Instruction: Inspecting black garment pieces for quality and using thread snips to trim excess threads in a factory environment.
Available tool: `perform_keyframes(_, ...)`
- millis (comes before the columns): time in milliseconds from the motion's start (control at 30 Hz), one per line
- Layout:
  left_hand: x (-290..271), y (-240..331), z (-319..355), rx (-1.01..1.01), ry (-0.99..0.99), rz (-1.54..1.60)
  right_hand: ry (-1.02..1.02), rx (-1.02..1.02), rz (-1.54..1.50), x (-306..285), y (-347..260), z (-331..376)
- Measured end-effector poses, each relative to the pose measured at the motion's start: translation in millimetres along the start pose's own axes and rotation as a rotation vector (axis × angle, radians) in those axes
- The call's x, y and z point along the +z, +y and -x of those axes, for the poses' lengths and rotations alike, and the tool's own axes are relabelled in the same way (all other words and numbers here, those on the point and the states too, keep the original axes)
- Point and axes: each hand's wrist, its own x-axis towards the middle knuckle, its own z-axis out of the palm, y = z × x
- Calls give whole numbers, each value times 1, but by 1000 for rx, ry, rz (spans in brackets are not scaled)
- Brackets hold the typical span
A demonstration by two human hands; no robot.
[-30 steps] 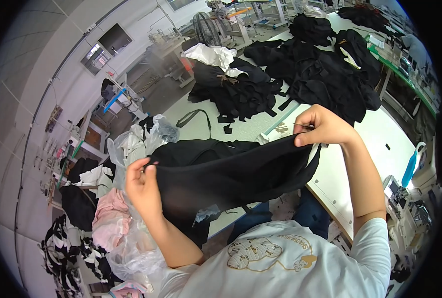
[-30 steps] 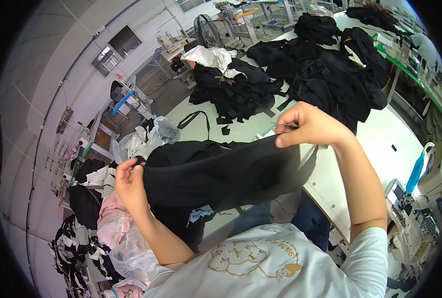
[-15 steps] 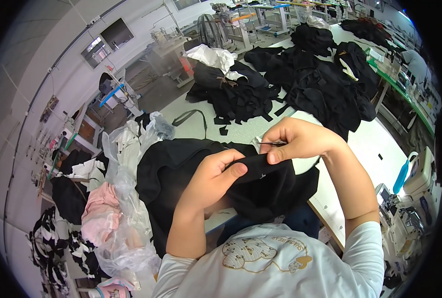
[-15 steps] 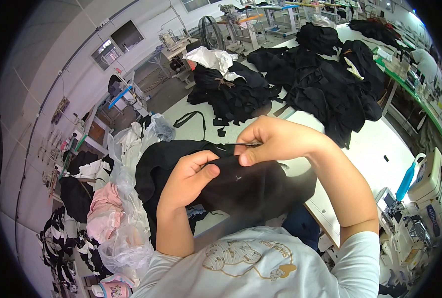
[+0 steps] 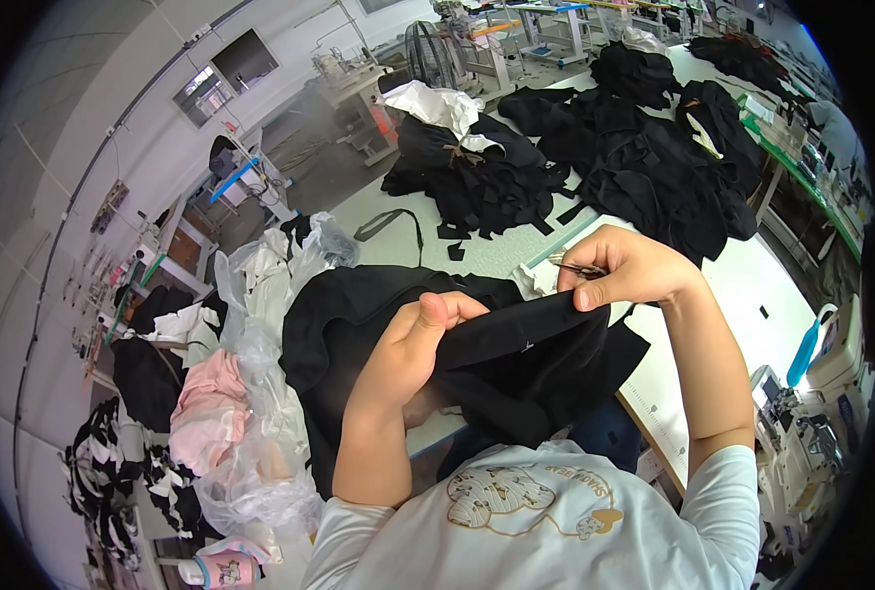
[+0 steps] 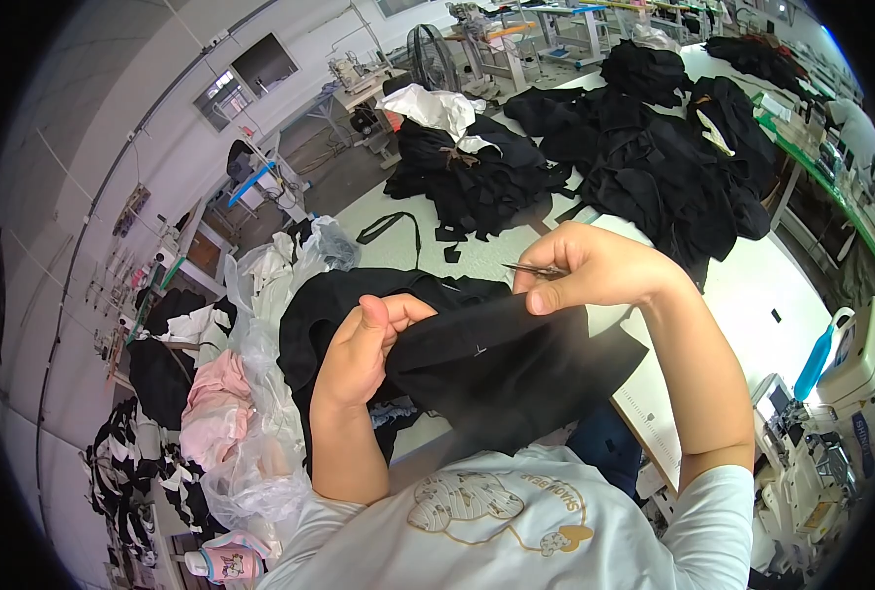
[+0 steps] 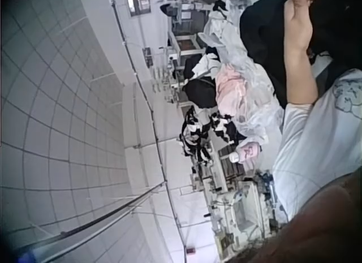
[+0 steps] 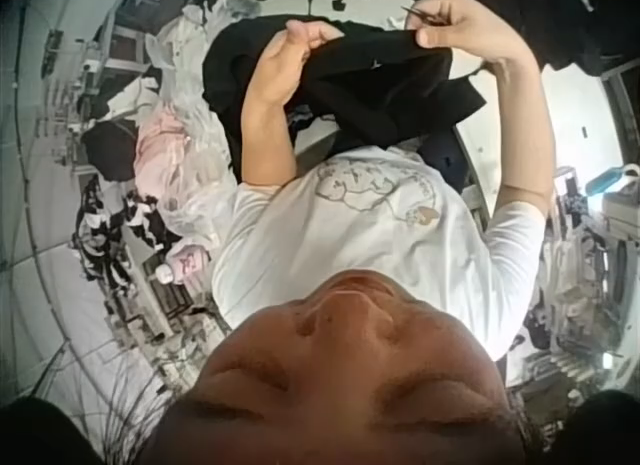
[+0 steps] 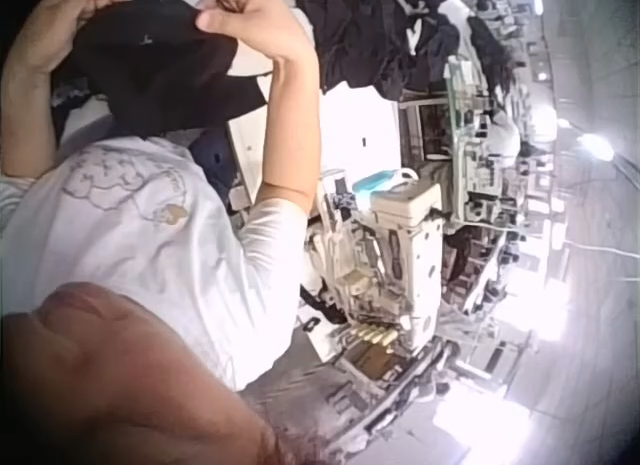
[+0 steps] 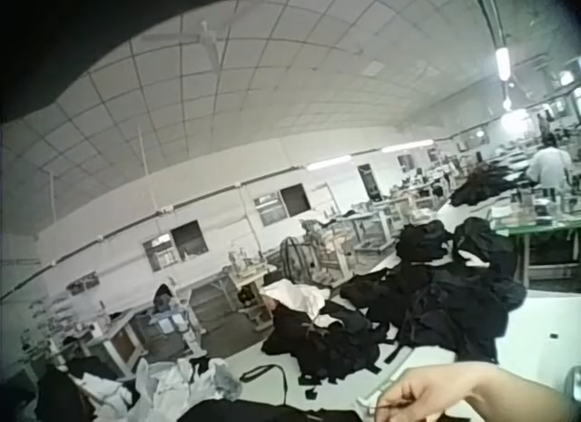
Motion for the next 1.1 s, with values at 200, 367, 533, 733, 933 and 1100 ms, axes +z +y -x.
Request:
perform_keyframes(200,-5,-4,0,-29,15,-47,-20,9,-12,-1,0,2)
perform_keyframes(367,-32,2,17,62,161,249,-92,110,94,-5,-2,9)
perform_keyframes(533,-69,7,51,295,374,394,5,24,8,-3,1,12)
perform_keyframes(733,-109,-2,100,435,671,485,13,46,3,-7,8,6)
perform_keyframes(933,-156,-6,156,468,766,561,-50,64,109,-13,17,0)
perform_keyframes(1100,-162,24,176,550,1199,-72,-18,113,51,-3,33,-15)
